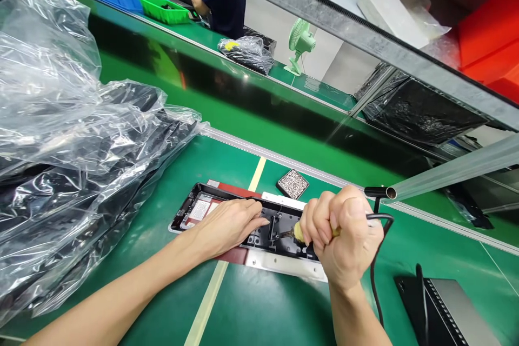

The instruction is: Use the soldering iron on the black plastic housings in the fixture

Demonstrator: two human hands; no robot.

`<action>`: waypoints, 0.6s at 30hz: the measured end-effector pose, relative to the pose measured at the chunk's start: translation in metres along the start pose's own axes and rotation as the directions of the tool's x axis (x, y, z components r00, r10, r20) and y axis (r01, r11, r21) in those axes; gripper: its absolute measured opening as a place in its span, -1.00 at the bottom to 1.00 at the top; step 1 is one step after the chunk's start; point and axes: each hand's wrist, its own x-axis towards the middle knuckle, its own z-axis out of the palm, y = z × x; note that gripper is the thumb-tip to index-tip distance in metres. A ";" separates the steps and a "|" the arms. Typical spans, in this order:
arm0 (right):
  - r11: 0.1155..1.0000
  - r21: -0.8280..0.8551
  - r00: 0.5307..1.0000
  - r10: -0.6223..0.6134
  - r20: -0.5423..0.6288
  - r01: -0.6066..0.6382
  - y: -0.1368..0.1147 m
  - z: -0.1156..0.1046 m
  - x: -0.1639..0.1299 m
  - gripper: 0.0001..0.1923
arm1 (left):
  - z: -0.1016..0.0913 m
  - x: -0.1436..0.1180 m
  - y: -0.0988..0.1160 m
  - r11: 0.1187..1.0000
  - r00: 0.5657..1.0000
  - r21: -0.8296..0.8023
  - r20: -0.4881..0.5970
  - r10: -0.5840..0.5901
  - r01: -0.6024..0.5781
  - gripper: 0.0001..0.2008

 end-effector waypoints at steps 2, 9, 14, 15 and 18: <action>1.000 -0.017 1.000 0.008 0.004 -0.008 0.003 0.000 0.000 -0.63 | 0.001 -0.001 -0.001 1.000 1.000 0.000 -0.009 0.009 -0.009 -0.67; 1.000 -0.011 0.999 0.026 0.034 -0.026 0.009 0.000 0.000 -0.63 | 0.001 0.001 -0.001 1.000 0.999 -0.006 -0.040 0.026 -0.026 -0.66; 0.999 -0.023 0.998 0.046 0.044 -0.045 0.011 0.000 -0.001 -0.62 | 0.001 0.000 0.000 0.999 0.998 -0.024 -0.049 0.030 -0.031 -0.67; 0.999 -0.023 0.998 0.046 0.043 -0.045 0.012 0.000 -0.001 -0.62 | 0.001 0.000 0.000 0.999 0.998 -0.030 -0.056 0.031 -0.033 -0.67; 0.999 -0.018 0.998 0.048 0.043 -0.047 0.014 0.001 -0.001 -0.63 | 0.002 -0.001 -0.001 0.999 0.998 -0.036 -0.057 0.033 -0.035 -0.67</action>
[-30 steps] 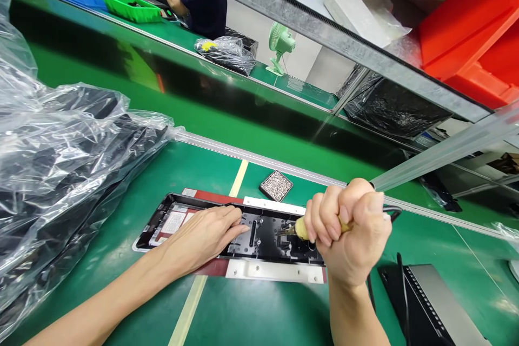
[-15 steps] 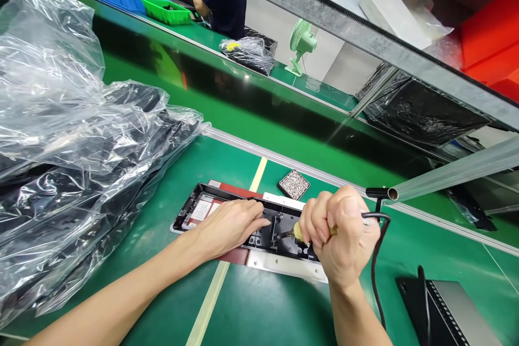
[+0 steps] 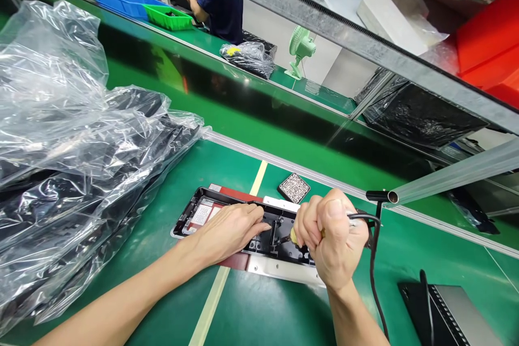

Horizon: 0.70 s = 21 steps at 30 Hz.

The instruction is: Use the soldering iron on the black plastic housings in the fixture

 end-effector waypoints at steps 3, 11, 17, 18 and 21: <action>1.000 0.019 1.000 0.023 0.011 -0.023 0.002 0.000 0.000 -0.64 | 0.000 0.000 0.000 1.000 1.000 0.011 0.016 -0.005 0.005 -0.68; 1.000 -0.004 0.996 0.031 0.083 -0.031 0.008 -0.005 -0.006 -0.70 | -0.002 0.001 0.002 1.000 1.000 -0.001 0.011 -0.005 0.005 -0.66; 0.998 -0.054 0.996 0.026 0.088 -0.021 0.007 -0.006 -0.007 -0.68 | -0.003 0.000 0.004 1.000 0.999 -0.005 0.044 -0.022 0.023 -0.65; 0.997 -0.070 0.996 0.031 0.089 -0.025 0.006 -0.006 -0.007 -0.68 | -0.003 0.000 0.004 1.000 0.998 0.000 0.047 -0.029 0.030 -0.65; 0.994 -0.102 0.994 0.043 0.101 -0.032 0.005 -0.007 -0.007 -0.66 | -0.001 0.000 0.003 0.999 0.998 0.004 0.050 -0.046 0.046 -0.66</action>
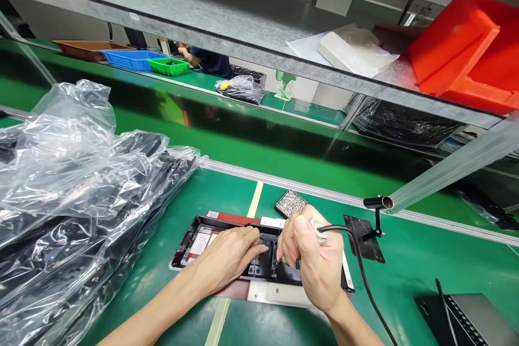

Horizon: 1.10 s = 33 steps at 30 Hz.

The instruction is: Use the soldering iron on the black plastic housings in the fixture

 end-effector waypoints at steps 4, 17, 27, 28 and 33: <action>1.000 -0.010 1.000 0.001 -0.001 -0.001 0.003 -0.002 0.000 -0.65 | 0.005 0.000 -0.003 1.000 1.000 -0.029 -0.001 -0.004 0.004 -0.65; 0.996 -0.088 0.999 0.009 -0.031 -0.011 0.010 -0.004 0.001 -0.61 | -0.044 0.011 0.044 0.833 0.947 -0.550 -0.237 -0.218 0.054 -0.59; 0.981 -0.151 0.991 -0.128 -0.033 0.122 0.011 -0.001 0.002 -0.56 | -0.065 0.039 0.106 0.511 0.893 -0.763 -0.450 0.020 -0.396 -0.48; 0.970 -0.179 0.985 -0.171 -0.025 0.164 0.008 0.000 0.002 -0.52 | -0.065 0.039 0.107 0.505 0.884 -0.748 -0.463 0.067 -0.431 -0.45; 0.937 -0.275 0.975 -0.223 0.004 0.215 0.000 0.004 0.006 -0.44 | -0.064 0.043 0.106 0.530 0.855 -0.699 -0.508 0.104 -0.480 -0.46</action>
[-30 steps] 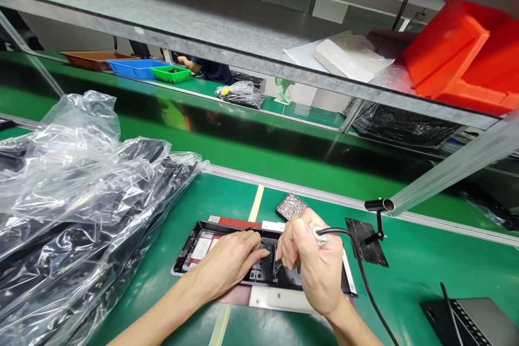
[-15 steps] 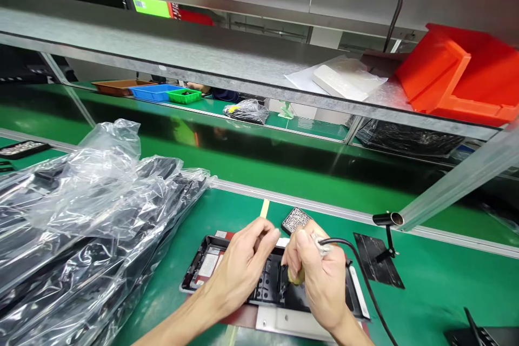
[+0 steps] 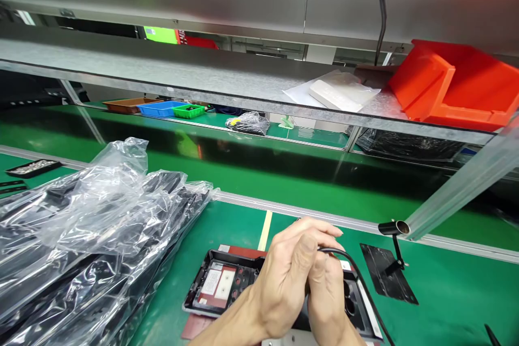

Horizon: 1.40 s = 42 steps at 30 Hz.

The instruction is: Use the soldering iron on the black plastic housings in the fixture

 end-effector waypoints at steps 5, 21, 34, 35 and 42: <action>0.997 -0.045 0.984 -0.076 -0.161 0.069 0.011 0.000 -0.002 -0.45 | 0.007 0.003 -0.010 0.998 0.999 0.050 -0.025 0.028 -0.027 -0.47; 0.990 -0.117 0.979 -0.097 -0.180 0.077 0.017 -0.002 -0.009 -0.46 | 0.011 0.001 -0.021 0.985 0.991 0.114 -0.033 0.131 -0.127 -0.53; 0.991 -0.132 0.974 -0.061 -0.220 0.032 0.019 0.000 -0.011 -0.46 | 0.009 0.002 -0.019 0.982 0.989 0.127 -0.021 0.146 -0.142 -0.52; 0.991 -0.128 0.973 -0.059 -0.224 0.031 0.020 0.000 -0.011 -0.46 | 0.009 0.002 -0.019 0.982 0.989 0.127 -0.021 0.144 -0.140 -0.52; 0.996 -0.090 0.976 -0.029 -0.215 0.010 0.021 -0.001 -0.011 -0.45 | 0.009 0.001 -0.021 0.983 0.990 0.126 -0.024 0.140 -0.136 -0.52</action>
